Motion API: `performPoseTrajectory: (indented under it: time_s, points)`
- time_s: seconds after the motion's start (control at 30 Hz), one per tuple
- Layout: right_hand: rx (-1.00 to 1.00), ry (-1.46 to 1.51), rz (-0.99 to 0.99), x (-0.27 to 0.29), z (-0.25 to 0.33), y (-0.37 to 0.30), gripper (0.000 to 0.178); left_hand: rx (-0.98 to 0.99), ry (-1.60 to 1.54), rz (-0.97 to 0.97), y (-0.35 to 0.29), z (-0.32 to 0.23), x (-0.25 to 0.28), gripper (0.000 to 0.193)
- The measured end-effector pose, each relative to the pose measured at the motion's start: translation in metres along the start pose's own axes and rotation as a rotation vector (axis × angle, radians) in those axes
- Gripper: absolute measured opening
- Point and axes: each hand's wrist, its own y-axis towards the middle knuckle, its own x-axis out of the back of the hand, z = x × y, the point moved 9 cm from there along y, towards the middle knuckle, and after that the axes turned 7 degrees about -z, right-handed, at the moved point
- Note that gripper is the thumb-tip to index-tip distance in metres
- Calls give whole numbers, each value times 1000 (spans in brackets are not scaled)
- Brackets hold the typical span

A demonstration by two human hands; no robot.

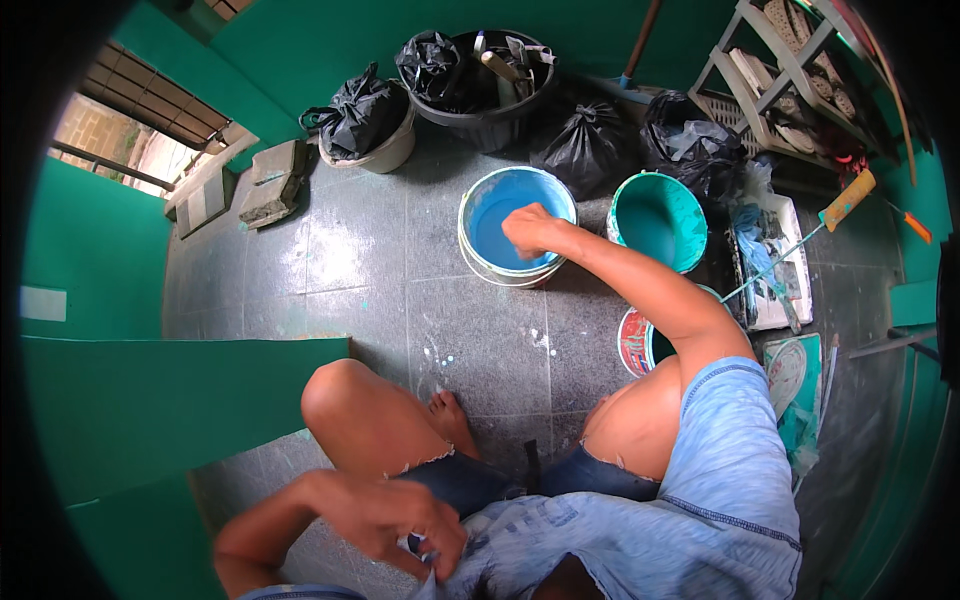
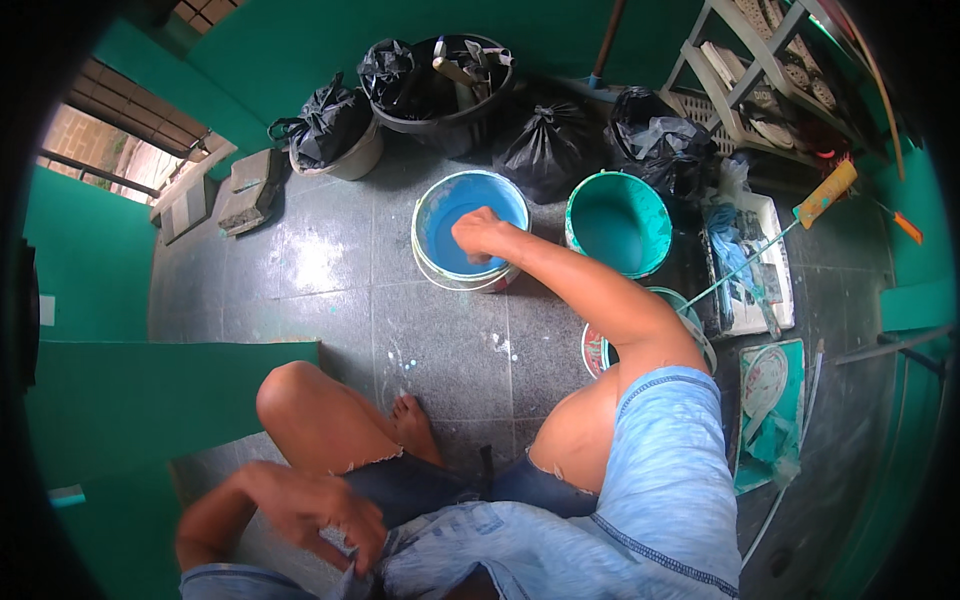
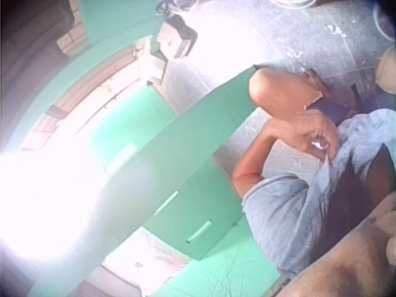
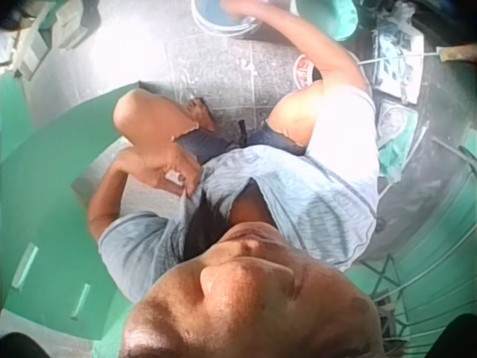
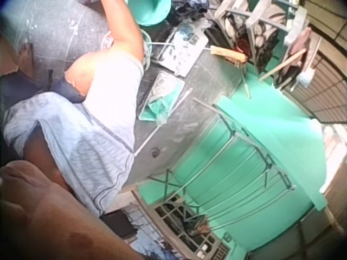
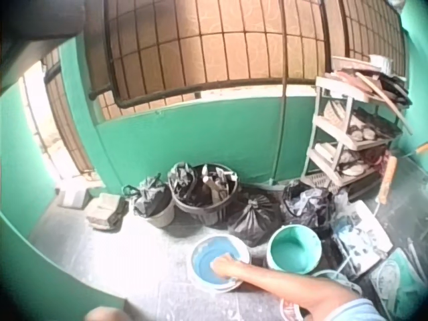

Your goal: The person sits on the floor and stirs light blue paint in a bucket using a stick. They then pour some of the mixed paint into a smaller bucket and continue stirring.

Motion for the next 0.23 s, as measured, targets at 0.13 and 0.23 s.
performPoseTrajectory:
  time_s: [0.13,0.23]
  points:
    - [-114,302,-539,14,-28,-2,11,137,287,-91,22,-19,67,27]
    - [-105,-99,-505,12,-31,12,8,357,580,-408,32,-24,116,37]
